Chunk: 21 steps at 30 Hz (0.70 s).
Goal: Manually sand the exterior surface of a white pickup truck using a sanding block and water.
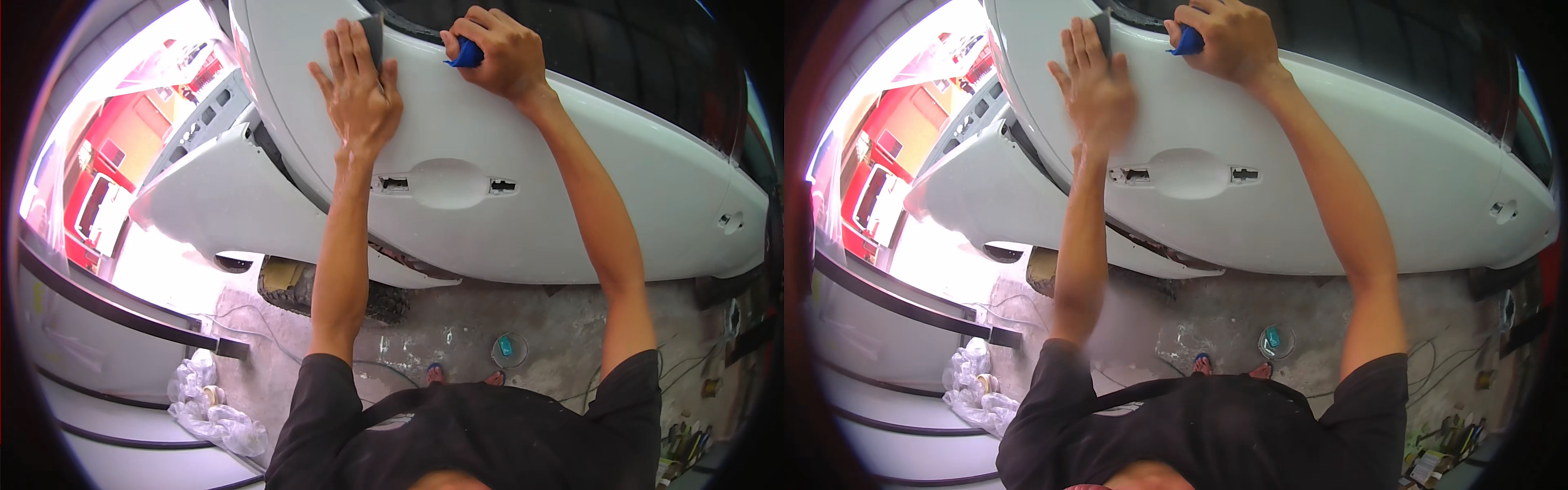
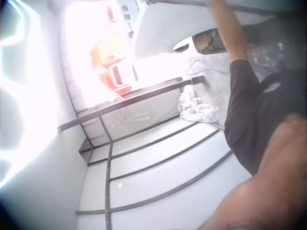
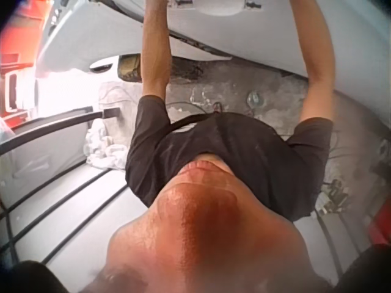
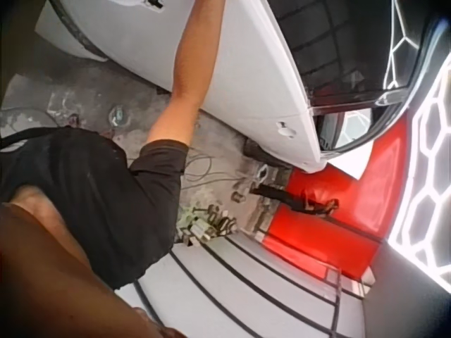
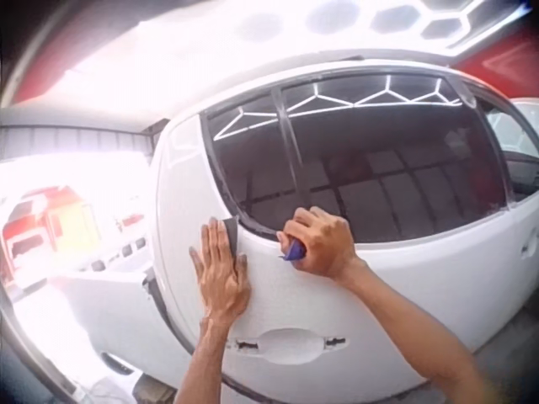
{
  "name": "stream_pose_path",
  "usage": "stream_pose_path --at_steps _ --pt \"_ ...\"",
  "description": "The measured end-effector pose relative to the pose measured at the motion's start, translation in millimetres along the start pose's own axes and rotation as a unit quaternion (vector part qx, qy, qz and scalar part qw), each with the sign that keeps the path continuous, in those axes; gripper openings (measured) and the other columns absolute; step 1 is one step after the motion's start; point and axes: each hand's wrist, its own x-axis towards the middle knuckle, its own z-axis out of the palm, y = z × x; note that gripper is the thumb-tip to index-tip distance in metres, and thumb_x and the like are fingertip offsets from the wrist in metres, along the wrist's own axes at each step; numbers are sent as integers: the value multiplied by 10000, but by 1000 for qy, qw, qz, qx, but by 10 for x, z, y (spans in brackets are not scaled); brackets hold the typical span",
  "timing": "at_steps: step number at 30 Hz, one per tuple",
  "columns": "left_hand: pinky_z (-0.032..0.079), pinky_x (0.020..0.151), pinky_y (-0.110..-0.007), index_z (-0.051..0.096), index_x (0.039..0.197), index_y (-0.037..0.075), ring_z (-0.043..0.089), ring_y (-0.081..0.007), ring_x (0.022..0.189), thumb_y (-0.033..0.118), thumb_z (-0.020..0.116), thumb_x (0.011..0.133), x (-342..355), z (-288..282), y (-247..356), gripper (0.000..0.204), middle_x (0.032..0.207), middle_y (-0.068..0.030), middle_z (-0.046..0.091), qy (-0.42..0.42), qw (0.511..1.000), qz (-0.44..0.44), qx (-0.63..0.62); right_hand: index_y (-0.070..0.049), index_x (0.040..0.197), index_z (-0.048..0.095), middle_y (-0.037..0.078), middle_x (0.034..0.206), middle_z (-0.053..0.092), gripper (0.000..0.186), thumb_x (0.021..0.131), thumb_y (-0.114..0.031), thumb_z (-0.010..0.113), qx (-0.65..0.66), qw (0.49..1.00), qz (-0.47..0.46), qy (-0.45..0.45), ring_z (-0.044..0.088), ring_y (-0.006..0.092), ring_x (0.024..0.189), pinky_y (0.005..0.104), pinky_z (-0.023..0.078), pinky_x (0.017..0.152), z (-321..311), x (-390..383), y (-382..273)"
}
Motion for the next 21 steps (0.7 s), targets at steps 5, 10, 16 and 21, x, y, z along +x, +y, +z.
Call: stream_pose_path --at_steps 5,10,16,21 --pt "38 1227 -650 231 1623 40 124 -361 1587 339 560 991 -364 108 424 772 1708 -144 198 17 995 -21 -100 -96 737 658 75 744 616 178 876 -200 699 9 1000 10 -5 633 294 669 408 521 583 -20 -42 43" --pt "76 1225 -652 262 1607 5 137 -371 1582 357 533 1015 -49 43 7 739 1697 -156 230 16 1000 21 -5 -153 803 699 -18 786 629 171 899 -288 744 -35 999 13 -20 649 184 698 338 551 585 102 -34 24" --pt "67 1245 -610 264 1575 -85 118 -417 1574 387 556 993 129 163 158 804 1677 -245 211 79 993 -36 -80 -158 788 683 -13 793 620 172 893 -288 721 -21 1000 17 11 649 209 699 367 541 569 119 -85 104" --pt "109 1250 -582 250 1601 -10 167 -378 1573 385 601 965 -120 86 149 827 1671 -202 260 8 993 72 -89 -147 783 672 -7 777 600 166 898 -258 721 -6 1000 12 8 634 204 685 360 521 563 48 -67 123"
